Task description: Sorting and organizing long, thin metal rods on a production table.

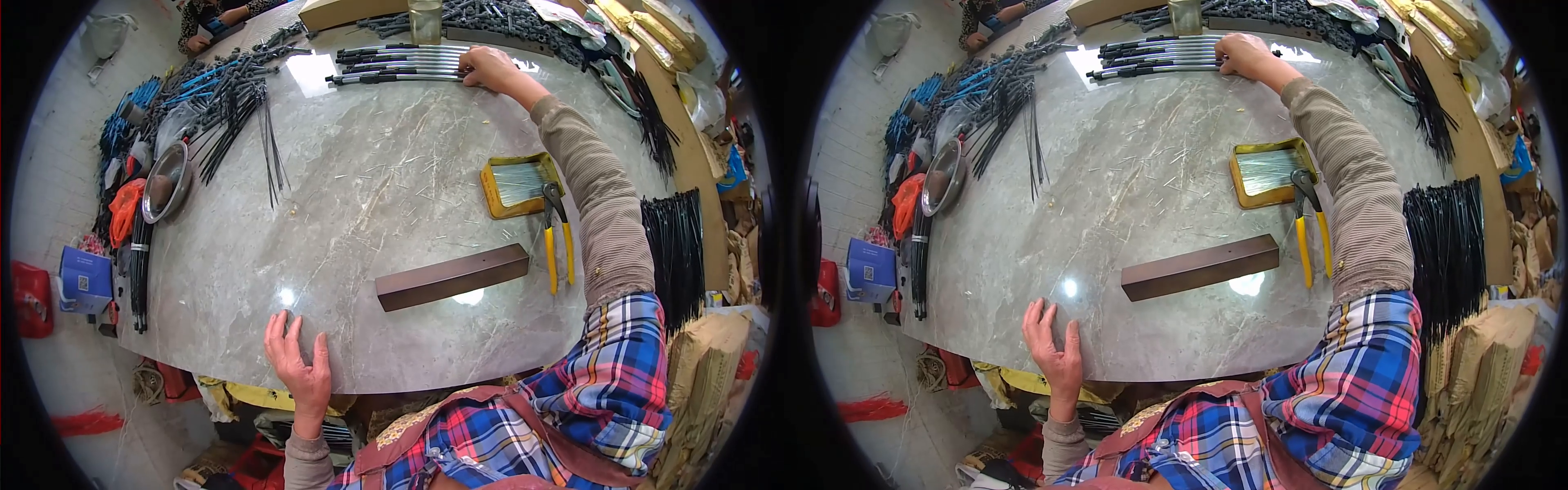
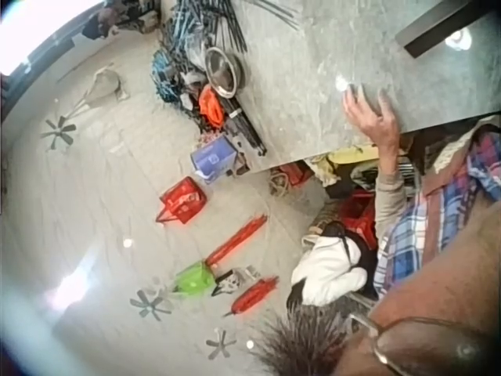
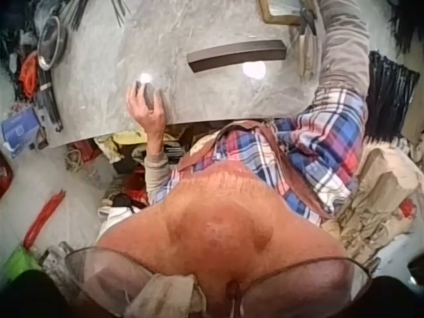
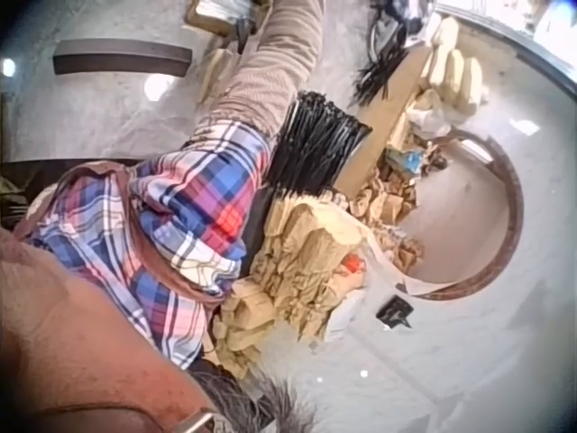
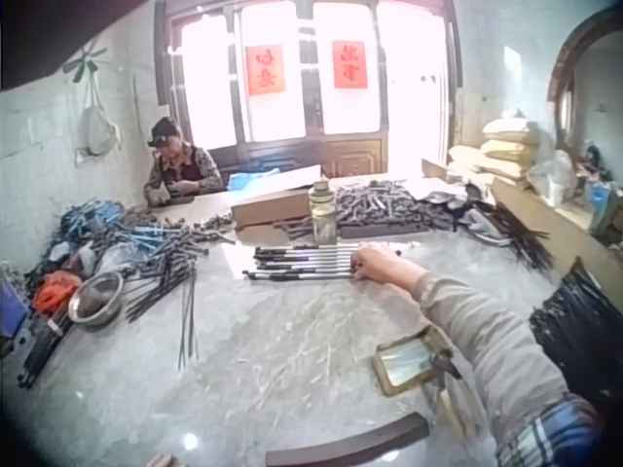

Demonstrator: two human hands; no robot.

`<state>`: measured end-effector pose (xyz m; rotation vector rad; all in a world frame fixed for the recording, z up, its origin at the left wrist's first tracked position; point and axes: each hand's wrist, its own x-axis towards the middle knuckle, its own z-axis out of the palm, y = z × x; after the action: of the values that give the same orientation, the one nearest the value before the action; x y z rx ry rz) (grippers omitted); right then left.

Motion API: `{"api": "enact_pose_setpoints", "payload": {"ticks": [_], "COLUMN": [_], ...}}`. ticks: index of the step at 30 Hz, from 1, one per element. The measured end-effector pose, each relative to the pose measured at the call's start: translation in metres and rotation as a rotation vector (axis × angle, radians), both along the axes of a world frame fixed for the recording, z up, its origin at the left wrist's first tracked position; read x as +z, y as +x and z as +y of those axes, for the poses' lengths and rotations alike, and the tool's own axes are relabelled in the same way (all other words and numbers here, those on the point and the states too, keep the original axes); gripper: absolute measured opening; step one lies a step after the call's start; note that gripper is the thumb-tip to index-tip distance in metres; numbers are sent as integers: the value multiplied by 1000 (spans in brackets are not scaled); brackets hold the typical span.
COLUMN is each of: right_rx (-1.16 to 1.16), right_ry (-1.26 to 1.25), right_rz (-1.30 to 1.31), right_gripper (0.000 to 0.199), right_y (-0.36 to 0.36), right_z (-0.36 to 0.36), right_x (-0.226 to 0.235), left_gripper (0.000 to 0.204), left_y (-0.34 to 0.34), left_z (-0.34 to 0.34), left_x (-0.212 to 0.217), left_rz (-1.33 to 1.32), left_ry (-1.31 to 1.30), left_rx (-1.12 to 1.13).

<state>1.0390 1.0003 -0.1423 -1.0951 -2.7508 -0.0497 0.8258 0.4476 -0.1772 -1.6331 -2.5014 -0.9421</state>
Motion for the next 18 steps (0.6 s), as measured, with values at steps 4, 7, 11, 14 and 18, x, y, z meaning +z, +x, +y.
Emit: {"api": "enact_pose_setpoints", "payload": {"ticks": [4, 7, 11, 14, 18], "right_rx": [55, 46, -153, -306, -317], "right_ry": [50, 111, 54, -174, -437], "right_rz": [-17, 170, 797, 1155, 1336], "right_gripper": [28, 28, 37, 50, 66], "right_y": [-7, 2, 38, 60, 53], "right_z": [9, 22, 63, 76, 81], "right_x": [-7, -20, -34, -41, -55], "left_gripper": [39, 39, 37, 37, 38], "left_y": [0, 0, 4, 3, 2], "left_z": [-1, -2, 1, 2, -1], "left_x": [-1, 1, 1, 1, 0], "left_rz": [-1, 8, -2, 10, 24], "left_ry": [-5, -4, -2, -4, -21], "left_rx": [-13, -3, 0, 0, 5]}}
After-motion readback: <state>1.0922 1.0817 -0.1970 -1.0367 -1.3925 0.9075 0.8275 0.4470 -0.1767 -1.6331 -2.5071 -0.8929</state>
